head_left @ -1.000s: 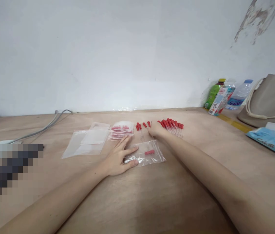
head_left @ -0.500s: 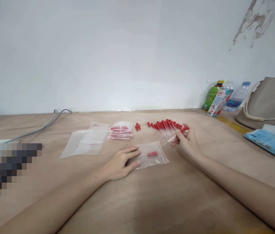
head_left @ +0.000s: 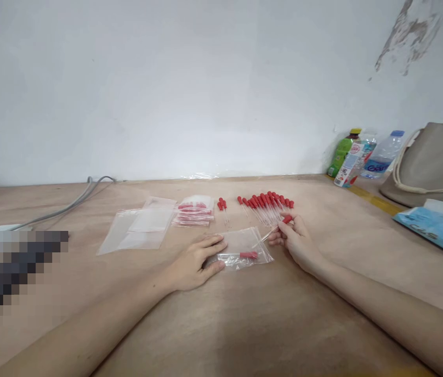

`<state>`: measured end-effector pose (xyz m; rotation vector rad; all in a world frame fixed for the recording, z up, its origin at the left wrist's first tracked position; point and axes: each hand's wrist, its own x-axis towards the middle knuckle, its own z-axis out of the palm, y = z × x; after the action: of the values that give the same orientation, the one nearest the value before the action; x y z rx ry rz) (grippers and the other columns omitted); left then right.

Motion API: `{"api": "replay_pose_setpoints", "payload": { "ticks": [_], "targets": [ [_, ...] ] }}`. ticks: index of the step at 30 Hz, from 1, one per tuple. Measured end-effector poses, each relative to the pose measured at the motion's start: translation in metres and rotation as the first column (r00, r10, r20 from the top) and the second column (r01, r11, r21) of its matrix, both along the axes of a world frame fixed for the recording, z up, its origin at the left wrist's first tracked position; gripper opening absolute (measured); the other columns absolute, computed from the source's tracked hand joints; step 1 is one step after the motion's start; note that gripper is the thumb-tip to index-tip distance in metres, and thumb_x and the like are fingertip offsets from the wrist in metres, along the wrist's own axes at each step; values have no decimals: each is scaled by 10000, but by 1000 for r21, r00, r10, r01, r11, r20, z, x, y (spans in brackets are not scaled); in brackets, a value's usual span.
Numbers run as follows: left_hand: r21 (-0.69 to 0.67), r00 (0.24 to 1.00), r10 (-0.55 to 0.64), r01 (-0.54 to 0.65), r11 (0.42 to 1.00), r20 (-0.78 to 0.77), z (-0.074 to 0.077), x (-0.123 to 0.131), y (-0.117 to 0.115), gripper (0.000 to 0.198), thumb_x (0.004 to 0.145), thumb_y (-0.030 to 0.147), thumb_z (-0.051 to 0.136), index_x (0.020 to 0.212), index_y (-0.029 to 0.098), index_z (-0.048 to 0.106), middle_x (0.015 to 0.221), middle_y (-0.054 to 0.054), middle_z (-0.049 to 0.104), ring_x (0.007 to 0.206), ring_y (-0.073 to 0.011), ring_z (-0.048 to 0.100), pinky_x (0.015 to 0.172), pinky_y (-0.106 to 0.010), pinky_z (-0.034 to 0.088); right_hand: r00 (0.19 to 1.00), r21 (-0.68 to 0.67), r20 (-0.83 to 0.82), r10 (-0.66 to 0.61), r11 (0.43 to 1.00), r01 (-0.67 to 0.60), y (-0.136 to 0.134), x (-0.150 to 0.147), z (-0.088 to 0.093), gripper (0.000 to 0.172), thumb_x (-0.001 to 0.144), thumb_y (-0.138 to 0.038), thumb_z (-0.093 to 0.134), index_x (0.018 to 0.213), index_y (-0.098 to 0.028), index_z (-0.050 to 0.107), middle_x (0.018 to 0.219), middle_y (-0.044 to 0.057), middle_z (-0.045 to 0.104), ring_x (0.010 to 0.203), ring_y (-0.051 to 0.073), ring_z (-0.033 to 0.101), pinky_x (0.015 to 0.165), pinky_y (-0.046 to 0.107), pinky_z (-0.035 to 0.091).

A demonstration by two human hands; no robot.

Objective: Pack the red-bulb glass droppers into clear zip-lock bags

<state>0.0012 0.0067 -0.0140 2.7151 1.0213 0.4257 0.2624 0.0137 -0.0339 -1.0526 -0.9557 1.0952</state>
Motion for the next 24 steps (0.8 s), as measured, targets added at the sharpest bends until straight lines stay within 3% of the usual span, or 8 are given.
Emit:
{"api": "replay_pose_setpoints", "payload": {
  "ticks": [4,7,11,14,16,18,21,24],
  "targets": [
    [-2,1000,14,-14,1000,-5,1,1,-1,485,885,417,406,1326,219,367,1373,-57,370,1270,-215,327,1045,-406,286,996,-95,-54,66,993,-71,0,3,3,255,701,-266,576,902,-218,427,676,-40,552,598,114,608,628,292,514],
    [6,1000,15,-15,1000,18,2,1,-2,524,880,413,415,1349,199,320,1360,-65,391,1258,-222,346,1032,-409,307,966,-175,143,216,966,-190,1,11,6,204,675,-276,619,832,-176,538,670,-18,569,558,81,553,573,235,466],
    [4,1000,17,-17,1000,22,3,1,-2,528,879,407,419,1350,196,311,1356,-67,396,1245,-226,363,1020,-408,323,733,-213,501,460,887,-411,1,22,12,274,662,-347,641,849,-146,637,531,-49,499,465,57,408,441,199,313],
    [3,1000,13,-14,1000,21,2,1,-2,533,877,404,427,1350,190,310,1360,-65,390,1250,-218,353,1032,-401,307,610,-150,640,466,855,-496,1,19,16,262,670,-351,629,832,-148,667,470,-66,425,443,52,339,423,199,245],
    [8,1000,7,-8,1000,31,2,1,-1,528,875,400,432,1347,194,315,1361,-61,390,1247,-214,356,1033,-398,305,613,-113,660,434,864,-491,0,13,16,247,670,-334,627,824,-144,664,469,-68,421,434,47,324,419,196,245],
    [10,999,2,-3,1000,44,2,1,0,524,872,398,440,1342,198,324,1356,-60,396,1241,-215,365,1030,-399,310,659,-92,615,433,869,-486,-2,5,16,255,671,-324,627,846,-139,645,540,-44,504,463,53,392,441,194,303],
    [8,999,1,-1,1000,54,1,1,0,529,866,397,450,1340,195,331,1349,-65,406,1239,-219,368,1027,-402,314,702,-102,476,530,826,-555,-4,-1,14,300,678,-340,624,906,-147,609,722,12,616,607,93,539,537,214,406],
    [2,999,5,-5,1000,35,1,1,0,523,867,406,445,1335,190,350,1356,-69,396,1252,-218,353,1042,-403,291,719,-182,405,565,820,-543,-1,2,13,359,667,-361,627,955,-151,583,733,19,628,598,96,559,499,203,405]
  ]
}}
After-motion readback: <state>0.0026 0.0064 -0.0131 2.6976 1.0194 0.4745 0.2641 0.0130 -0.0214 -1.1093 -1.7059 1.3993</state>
